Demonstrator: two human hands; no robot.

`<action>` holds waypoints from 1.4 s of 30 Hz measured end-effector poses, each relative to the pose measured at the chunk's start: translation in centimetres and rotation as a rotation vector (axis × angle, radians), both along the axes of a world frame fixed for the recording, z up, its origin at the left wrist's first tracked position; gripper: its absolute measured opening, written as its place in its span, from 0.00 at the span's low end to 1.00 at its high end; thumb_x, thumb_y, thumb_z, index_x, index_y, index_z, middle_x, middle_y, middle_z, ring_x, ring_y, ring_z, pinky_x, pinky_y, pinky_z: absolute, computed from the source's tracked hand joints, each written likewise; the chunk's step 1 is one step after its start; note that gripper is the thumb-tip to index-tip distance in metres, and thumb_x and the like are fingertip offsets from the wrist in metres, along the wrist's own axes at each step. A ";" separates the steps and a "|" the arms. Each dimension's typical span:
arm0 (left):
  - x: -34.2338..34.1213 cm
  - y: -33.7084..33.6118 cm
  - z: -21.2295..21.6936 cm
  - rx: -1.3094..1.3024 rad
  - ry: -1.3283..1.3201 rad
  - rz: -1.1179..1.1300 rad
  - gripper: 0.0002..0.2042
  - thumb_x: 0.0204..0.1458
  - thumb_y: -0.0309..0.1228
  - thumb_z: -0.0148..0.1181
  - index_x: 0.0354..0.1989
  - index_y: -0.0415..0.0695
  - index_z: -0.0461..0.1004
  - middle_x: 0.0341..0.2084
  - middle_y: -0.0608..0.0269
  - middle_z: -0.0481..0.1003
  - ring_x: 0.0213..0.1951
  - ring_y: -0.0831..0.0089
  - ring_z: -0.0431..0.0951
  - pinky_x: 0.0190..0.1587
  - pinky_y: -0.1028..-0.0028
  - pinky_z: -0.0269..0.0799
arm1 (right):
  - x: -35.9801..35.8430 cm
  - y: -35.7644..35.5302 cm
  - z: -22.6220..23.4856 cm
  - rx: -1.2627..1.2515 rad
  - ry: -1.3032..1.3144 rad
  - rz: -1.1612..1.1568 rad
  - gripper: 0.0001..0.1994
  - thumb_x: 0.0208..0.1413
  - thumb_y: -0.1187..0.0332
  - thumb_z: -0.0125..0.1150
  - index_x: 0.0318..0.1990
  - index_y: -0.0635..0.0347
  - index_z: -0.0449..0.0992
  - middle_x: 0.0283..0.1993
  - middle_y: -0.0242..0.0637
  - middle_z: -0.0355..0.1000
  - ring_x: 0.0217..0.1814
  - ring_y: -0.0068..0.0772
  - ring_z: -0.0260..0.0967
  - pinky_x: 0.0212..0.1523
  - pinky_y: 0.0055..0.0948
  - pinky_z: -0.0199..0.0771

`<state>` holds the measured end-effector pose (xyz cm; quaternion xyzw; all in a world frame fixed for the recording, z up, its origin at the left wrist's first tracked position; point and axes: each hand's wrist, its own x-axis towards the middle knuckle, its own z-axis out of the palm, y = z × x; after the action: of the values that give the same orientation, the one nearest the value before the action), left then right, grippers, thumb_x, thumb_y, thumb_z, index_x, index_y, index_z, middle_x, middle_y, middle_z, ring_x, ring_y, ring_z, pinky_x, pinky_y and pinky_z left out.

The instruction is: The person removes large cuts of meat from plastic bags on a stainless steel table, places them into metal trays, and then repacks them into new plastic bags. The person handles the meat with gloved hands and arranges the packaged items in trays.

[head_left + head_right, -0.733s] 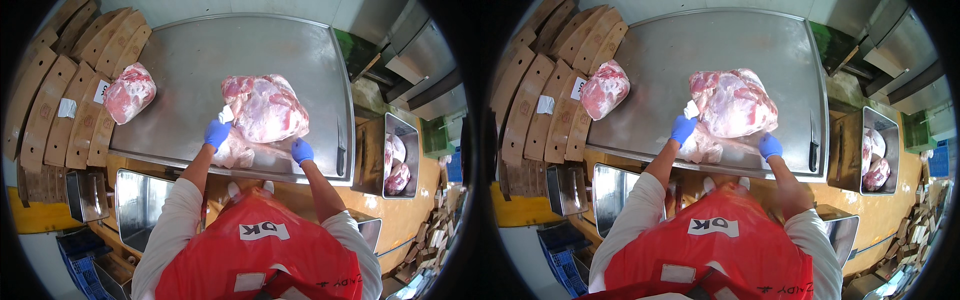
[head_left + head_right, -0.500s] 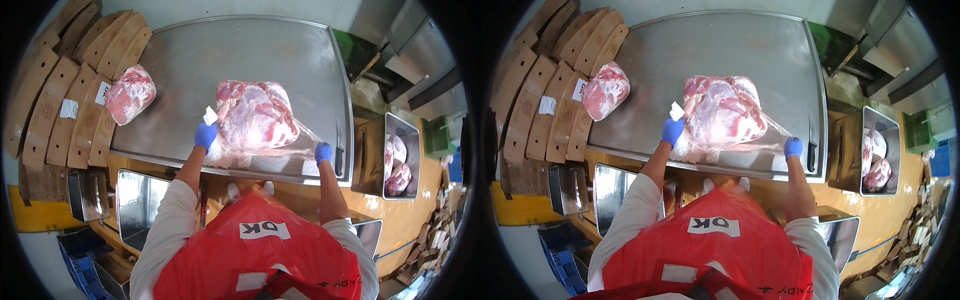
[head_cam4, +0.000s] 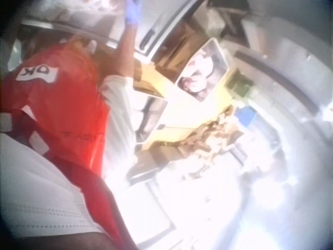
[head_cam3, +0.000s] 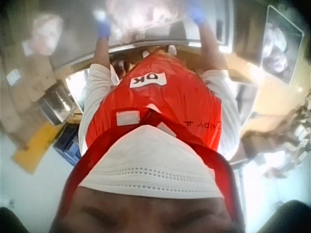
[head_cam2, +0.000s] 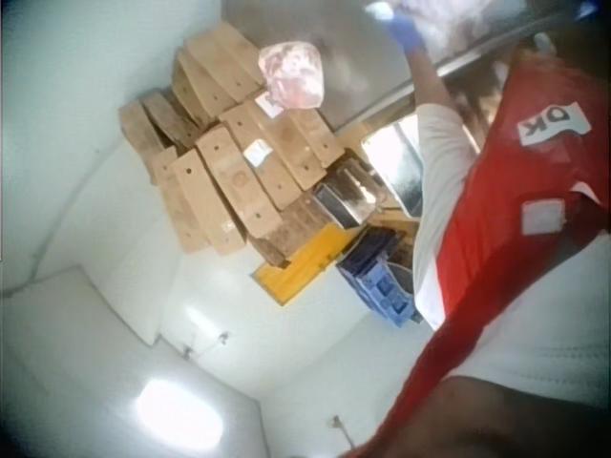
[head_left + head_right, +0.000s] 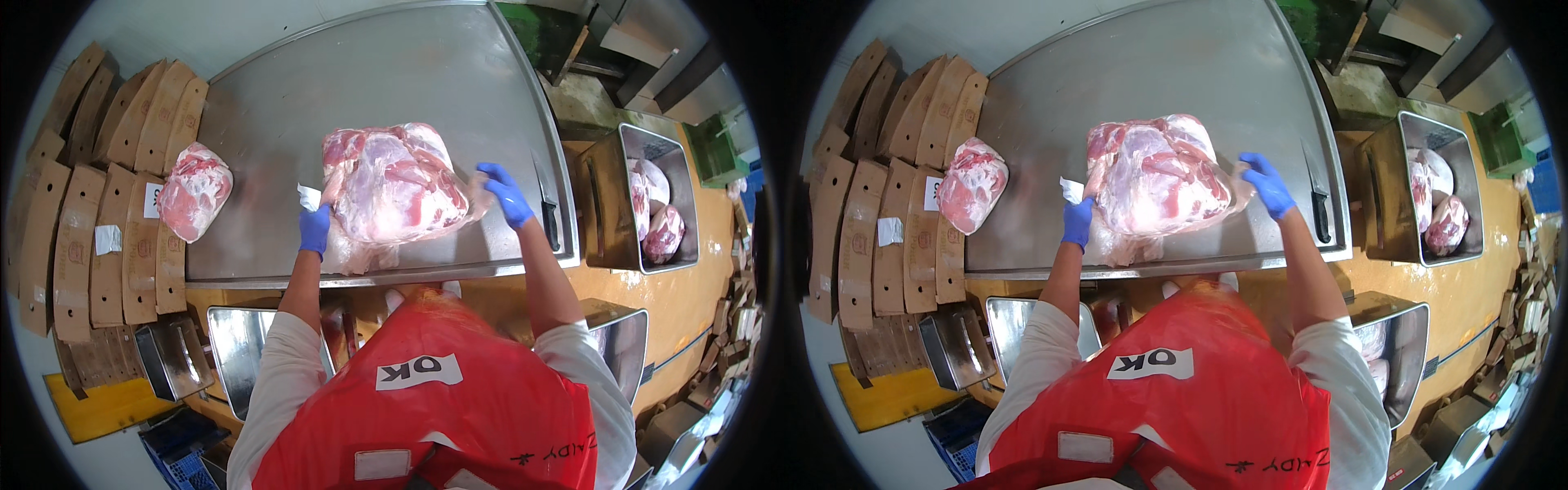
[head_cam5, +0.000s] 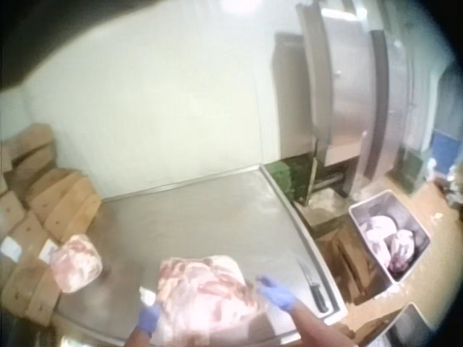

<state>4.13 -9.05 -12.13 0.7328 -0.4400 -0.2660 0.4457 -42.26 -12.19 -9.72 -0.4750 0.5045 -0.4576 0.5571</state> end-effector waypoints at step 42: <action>3.8 10.5 -3.8 0.380 0.432 0.058 0.17 0.57 0.37 0.58 0.42 0.32 0.79 0.36 0.56 0.79 0.34 0.70 0.79 0.37 0.67 0.76 | 3.1 3.1 -10.6 0.158 0.209 0.018 0.13 0.57 0.66 0.63 0.47 0.63 0.80 0.43 0.43 0.81 0.44 0.33 0.78 0.45 0.35 0.79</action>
<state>7.94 1.47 -15.90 0.7417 -0.2562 -0.4809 0.3910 -39.16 -9.13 -20.28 -0.4791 0.5900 -0.3594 0.5415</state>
